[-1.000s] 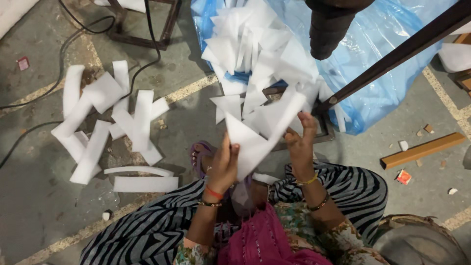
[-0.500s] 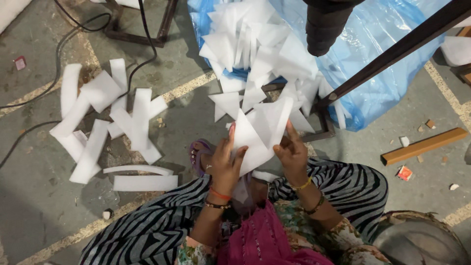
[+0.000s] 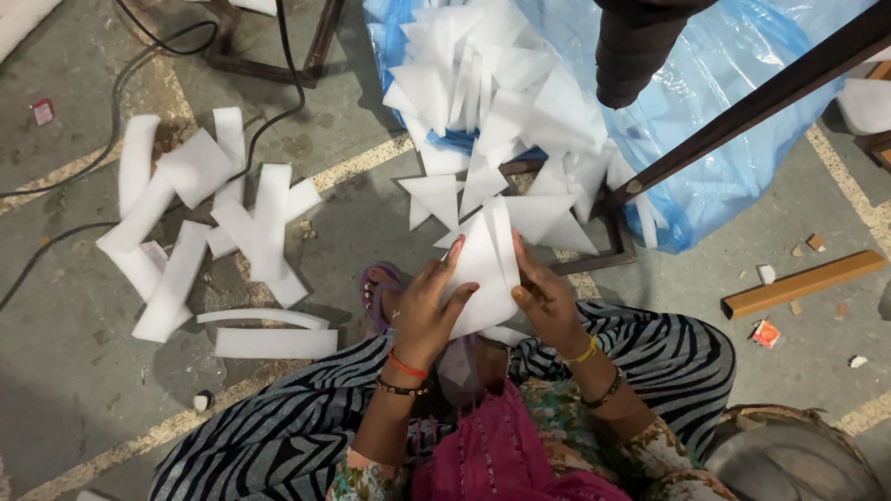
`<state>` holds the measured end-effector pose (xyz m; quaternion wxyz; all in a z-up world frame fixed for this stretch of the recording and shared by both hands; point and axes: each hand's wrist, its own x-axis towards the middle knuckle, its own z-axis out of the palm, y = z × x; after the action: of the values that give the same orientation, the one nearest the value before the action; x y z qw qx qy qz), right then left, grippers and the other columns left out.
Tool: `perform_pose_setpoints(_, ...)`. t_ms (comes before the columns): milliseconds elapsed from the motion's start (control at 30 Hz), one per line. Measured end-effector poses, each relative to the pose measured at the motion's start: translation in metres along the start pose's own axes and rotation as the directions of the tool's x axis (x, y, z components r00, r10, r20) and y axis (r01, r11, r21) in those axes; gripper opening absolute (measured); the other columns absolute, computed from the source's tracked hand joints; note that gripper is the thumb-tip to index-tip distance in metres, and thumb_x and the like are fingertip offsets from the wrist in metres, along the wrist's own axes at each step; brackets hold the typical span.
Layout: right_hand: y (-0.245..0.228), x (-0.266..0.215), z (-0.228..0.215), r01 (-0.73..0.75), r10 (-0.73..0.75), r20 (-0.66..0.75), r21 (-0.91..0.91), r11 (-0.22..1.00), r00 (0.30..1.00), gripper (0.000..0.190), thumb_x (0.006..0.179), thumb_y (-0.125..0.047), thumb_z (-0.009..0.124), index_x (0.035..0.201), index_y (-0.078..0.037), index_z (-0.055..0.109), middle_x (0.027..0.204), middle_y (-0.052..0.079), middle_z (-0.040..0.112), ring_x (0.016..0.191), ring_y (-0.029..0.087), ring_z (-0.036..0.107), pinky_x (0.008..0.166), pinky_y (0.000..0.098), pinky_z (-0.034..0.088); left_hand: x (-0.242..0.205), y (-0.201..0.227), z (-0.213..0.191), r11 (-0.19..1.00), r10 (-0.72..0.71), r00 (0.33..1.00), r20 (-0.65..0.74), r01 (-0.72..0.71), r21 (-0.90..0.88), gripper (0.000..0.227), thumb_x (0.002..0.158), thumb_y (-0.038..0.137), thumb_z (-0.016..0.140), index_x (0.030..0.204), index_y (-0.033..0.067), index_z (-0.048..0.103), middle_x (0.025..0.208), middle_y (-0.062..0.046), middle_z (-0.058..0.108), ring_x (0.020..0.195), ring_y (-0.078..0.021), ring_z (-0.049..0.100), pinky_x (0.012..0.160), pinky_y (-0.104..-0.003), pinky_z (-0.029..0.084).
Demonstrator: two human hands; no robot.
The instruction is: The person sits on the floor and folds white foam pieces into triangular shapes by hand. They repeatedly pick up flat foam strips, fold them, and place the finished pieces into a blue plastic bag.
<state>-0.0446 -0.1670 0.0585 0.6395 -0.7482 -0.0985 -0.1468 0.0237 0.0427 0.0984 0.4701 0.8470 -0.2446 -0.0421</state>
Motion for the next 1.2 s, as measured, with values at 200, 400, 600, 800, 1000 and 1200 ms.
perform_pose_setpoints(200, -0.005, -0.003, -0.002, -0.085, 0.087, 0.056, -0.043, 0.995, 0.995, 0.058, 0.109, -0.023, 0.056, 0.158, 0.002, 0.039, 0.162, 0.018, 0.047, 0.140, 0.023, 0.054, 0.114, 0.0348, 0.044, -0.001, -0.001, -0.001, 1.000, 0.025, 1.000, 0.000, -0.025, -0.019, 0.066, 0.096, 0.036, 0.071, 0.155, 0.0190, 0.048, 0.099, -0.009, 0.066, 0.079, -0.0202, 0.064, 0.068, -0.035, 0.053)
perform_pose_setpoints(400, 0.006, -0.009, -0.003, -0.091, 0.084, 0.070, 0.097, 0.991, 0.994, 0.057, 0.109, -0.015, 0.051, 0.159, 0.005, 0.035, 0.162, 0.020, 0.044, 0.147, 0.025, 0.045, 0.121, 0.0366, 0.034, -0.002, 0.002, 0.001, 0.994, 0.066, 0.997, -0.038, -0.069, -0.080, 0.062, 0.098, 0.032, 0.071, 0.154, 0.0184, 0.050, 0.099, -0.008, 0.065, 0.079, -0.0189, 0.064, 0.070, -0.034, 0.054)
perform_pose_setpoints(600, 0.019, -0.022, -0.007, -0.150, 0.145, 0.045, 0.154, 0.977, 0.988, 0.058, 0.108, -0.016, 0.048, 0.159, 0.007, 0.033, 0.164, 0.019, 0.042, 0.149, 0.026, 0.043, 0.123, 0.0373, 0.031, 0.002, 0.018, -0.002, 0.999, 0.043, 0.999, 0.006, -0.042, -0.032, 0.058, 0.100, 0.026, 0.067, 0.155, 0.0188, 0.049, 0.096, -0.010, 0.063, 0.078, -0.0214, 0.064, 0.069, -0.035, 0.053)
perform_pose_setpoints(800, 0.026, -0.022, -0.011, -0.112, 0.171, -0.059, 0.545, 0.831, 0.983, 0.065, 0.108, -0.024, 0.053, 0.160, 0.008, 0.031, 0.165, 0.016, 0.036, 0.151, 0.024, 0.038, 0.124, 0.0372, 0.029, 0.023, 0.053, -0.012, 0.991, 0.127, 0.990, 0.059, -0.129, 0.033, 0.056, 0.102, 0.026, 0.065, 0.154, 0.0197, 0.048, 0.099, -0.011, 0.064, 0.078, -0.0297, 0.064, 0.068, -0.040, 0.051)
perform_pose_setpoints(1000, 0.009, -0.007, -0.027, -0.052, 0.138, -0.092, 0.618, 0.784, 0.986, 0.077, 0.105, -0.031, 0.057, 0.163, 0.007, 0.025, 0.164, 0.016, 0.039, 0.148, 0.023, 0.042, 0.122, 0.0376, 0.033, 0.053, 0.070, -0.021, 0.949, 0.315, 0.945, 0.089, -0.314, -0.026, 0.054, 0.104, 0.025, 0.060, 0.155, 0.0217, 0.045, 0.107, -0.011, 0.063, 0.081, -0.0305, 0.065, 0.069, -0.041, 0.052)
perform_pose_setpoints(1200, 0.002, 0.009, -0.038, 0.040, 0.063, -0.127, 0.675, 0.737, 0.990, 0.083, 0.104, -0.037, 0.060, 0.163, 0.010, 0.023, 0.164, 0.017, 0.041, 0.149, 0.024, 0.042, 0.124, 0.0382, 0.034, 0.069, 0.081, -0.025, 0.935, 0.352, 0.929, 0.114, -0.356, 0.012, 0.055, 0.104, 0.029, 0.060, 0.157, 0.0247, 0.043, 0.100, -0.010, 0.061, 0.079, -0.0309, 0.063, 0.070, -0.041, 0.052)
